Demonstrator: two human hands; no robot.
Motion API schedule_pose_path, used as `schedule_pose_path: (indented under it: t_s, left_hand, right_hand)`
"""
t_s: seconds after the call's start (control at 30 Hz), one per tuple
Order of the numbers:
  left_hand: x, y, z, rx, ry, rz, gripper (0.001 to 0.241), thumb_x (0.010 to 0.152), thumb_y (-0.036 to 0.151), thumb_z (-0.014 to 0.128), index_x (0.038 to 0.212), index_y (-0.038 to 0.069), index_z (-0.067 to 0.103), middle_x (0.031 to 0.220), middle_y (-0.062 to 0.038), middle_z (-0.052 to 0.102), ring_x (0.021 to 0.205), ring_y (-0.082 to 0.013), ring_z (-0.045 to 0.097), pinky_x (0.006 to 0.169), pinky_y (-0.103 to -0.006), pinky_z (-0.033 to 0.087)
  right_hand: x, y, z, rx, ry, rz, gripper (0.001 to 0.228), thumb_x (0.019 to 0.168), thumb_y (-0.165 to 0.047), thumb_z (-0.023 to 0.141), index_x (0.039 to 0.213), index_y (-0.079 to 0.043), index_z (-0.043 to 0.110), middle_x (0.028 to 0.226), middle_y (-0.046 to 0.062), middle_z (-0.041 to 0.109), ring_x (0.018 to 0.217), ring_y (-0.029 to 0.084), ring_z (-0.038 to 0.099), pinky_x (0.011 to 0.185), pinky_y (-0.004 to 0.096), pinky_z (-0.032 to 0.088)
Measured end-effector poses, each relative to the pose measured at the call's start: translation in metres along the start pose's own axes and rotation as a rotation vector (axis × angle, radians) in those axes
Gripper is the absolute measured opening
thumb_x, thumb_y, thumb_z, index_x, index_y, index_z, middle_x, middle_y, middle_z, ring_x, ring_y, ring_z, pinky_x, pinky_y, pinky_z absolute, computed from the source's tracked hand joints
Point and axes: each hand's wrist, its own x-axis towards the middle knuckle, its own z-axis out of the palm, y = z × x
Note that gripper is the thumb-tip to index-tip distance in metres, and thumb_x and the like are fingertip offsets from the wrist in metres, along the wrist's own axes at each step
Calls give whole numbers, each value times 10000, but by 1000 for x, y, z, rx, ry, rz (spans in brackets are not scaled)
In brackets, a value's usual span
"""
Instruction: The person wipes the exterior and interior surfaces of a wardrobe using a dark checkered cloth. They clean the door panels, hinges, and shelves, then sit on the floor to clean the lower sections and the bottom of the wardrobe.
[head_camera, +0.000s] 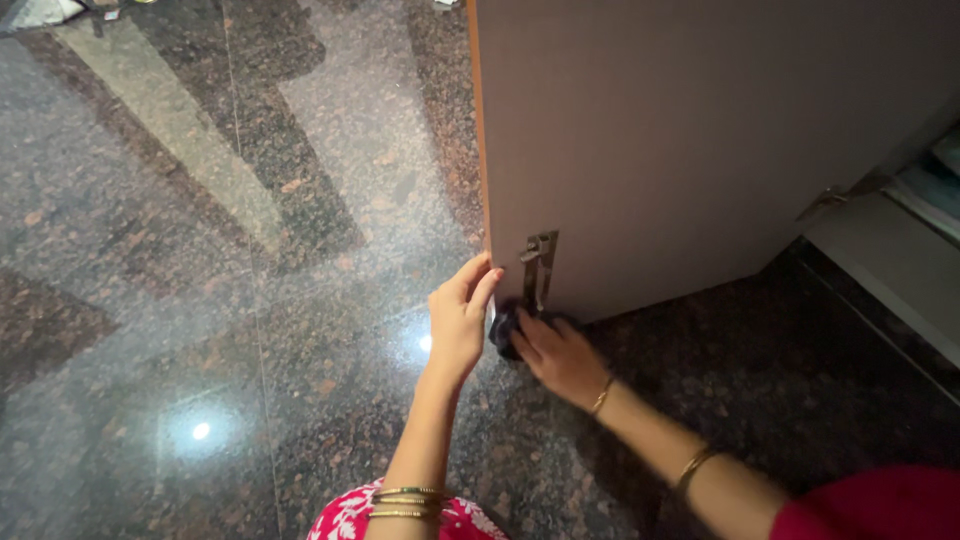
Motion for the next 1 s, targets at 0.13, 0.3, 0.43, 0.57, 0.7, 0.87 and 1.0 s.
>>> schedule_pose_path:
  t_s: [0.13, 0.3, 0.43, 0.57, 0.7, 0.87, 1.0]
  left_hand:
    - [1, -11, 3, 11, 29, 26, 307, 968, 159, 653, 1227, 5, 712, 1124, -85, 801, 1034, -107, 714, 925, -265, 539]
    - [-3, -12, 8, -80, 67, 0, 315, 963, 148, 658, 1245, 18, 714, 1140, -73, 791, 1040, -99, 691, 942, -260, 527]
    - [-6, -9, 10, -70, 63, -23, 308, 972, 153, 646, 1242, 24, 716, 1126, -59, 792, 1033, -85, 677, 939, -254, 523]
    - [-4, -5, 11, -39, 97, -36, 322, 963, 154, 651, 1251, 24, 712, 1095, -61, 801, 995, -85, 672, 905, -260, 528]
    - [-5, -7, 8, -44, 75, 3, 313, 961, 158, 658, 1236, 21, 716, 1104, -61, 800, 1012, -86, 690, 920, -259, 534]
    - [-4, -9, 9, -50, 84, 5, 310, 963, 157, 659, 1238, 23, 709, 1109, -66, 798, 1009, -88, 694, 914, -257, 534]
    - [-4, -4, 8, -50, 84, -21, 297, 962, 162, 656, 1213, 16, 719, 1089, -67, 804, 989, -86, 695, 895, -254, 535]
  right_hand:
    - [-33, 71, -21, -318, -96, -297, 534, 902, -89, 624, 1433, -79, 573, 1517, 136, 512, 1173, 214, 642, 835, 443, 578]
    - [-32, 34, -41, -178, -109, 321, 661, 884, -36, 607, 1509, 19, 398, 1544, 365, 320, 1294, 458, 492, 928, 466, 562]
    - [16, -58, -13, 80, 48, 745, 741, 811, -7, 583, 1447, 151, 237, 1472, 494, 174, 1353, 608, 321, 1128, 524, 366]
    - [56, -113, 12, 366, 279, 803, 713, 827, 54, 511, 1452, 229, 217, 1483, 518, 178, 1390, 599, 292, 1221, 543, 253]
    - [49, -113, 13, 346, 234, 749, 632, 900, -22, 541, 1436, 188, 281, 1407, 496, 288, 1223, 580, 443, 1063, 536, 390]
    - [6, -50, 2, -156, 82, 270, 452, 876, -48, 526, 1317, 41, 486, 1290, 317, 523, 1083, 435, 629, 943, 452, 546]
    - [-13, -24, -6, -207, -69, 130, 502, 884, -91, 554, 1363, 59, 551, 1288, 252, 564, 918, 316, 616, 824, 402, 546]
